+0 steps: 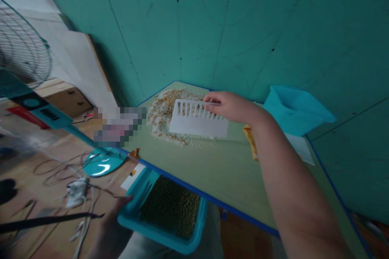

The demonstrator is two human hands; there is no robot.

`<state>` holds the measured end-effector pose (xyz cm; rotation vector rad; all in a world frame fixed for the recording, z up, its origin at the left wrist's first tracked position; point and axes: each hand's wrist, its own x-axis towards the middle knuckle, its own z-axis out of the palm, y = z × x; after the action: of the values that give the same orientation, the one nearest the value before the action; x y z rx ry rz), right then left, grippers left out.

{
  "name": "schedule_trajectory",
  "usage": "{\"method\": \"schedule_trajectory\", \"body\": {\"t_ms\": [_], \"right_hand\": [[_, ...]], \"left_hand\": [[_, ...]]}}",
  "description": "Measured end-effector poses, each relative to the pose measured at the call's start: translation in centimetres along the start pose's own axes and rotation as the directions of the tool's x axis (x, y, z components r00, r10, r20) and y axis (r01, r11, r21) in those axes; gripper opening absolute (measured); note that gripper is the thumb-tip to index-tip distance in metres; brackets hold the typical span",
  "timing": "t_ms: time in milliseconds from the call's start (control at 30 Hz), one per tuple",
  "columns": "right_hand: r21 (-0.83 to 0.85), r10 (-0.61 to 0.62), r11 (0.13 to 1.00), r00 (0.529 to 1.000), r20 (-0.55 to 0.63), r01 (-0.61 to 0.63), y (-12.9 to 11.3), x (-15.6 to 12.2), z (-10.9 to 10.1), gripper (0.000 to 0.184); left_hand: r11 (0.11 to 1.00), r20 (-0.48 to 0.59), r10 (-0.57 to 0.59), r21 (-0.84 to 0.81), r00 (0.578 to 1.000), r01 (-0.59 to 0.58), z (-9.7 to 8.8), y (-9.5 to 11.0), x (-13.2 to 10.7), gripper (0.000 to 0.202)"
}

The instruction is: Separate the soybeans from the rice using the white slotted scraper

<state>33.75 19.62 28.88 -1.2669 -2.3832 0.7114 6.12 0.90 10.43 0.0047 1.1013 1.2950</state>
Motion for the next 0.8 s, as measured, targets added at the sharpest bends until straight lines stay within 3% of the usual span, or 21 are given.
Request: {"method": "schedule_trajectory", "body": {"t_ms": [200, 300, 400, 600, 800], "right_hand": [[0.001, -0.01, 1.0, 1.0, 0.013, 0.01, 0.38, 0.08, -0.2, 0.023], [-0.002, -0.011, 1.0, 0.999, 0.041, 0.011, 0.57, 0.13, -0.22, 0.025], [-0.001, -0.004, 1.0, 0.998, 0.063, 0.004, 0.6, 0.15, -0.22, 0.024], [-0.014, 0.006, 1.0, 0.995, 0.103, -0.005, 0.87, 0.32, -0.04, 0.024], [0.01, 0.013, 1.0, 0.991, 0.131, -0.014, 0.73, 0.24, 0.09, 0.017]], "left_hand": [[0.999, -0.074, 0.027, 0.024, 0.997, -0.025, 0.8, 0.15, -0.4, 0.045], [1.0, -0.037, 0.006, -0.009, 0.999, -0.006, 1.01, 0.23, -0.56, 0.049], [1.0, -0.023, -0.001, -0.023, 1.0, 0.001, 0.98, 0.26, -0.41, 0.05], [1.0, -0.11, 0.017, 0.011, 0.994, -0.016, 0.97, 0.41, -0.26, 0.052], [1.0, -0.076, -0.016, 0.015, 0.997, 0.017, 0.77, 0.43, -0.33, 0.054]]}}
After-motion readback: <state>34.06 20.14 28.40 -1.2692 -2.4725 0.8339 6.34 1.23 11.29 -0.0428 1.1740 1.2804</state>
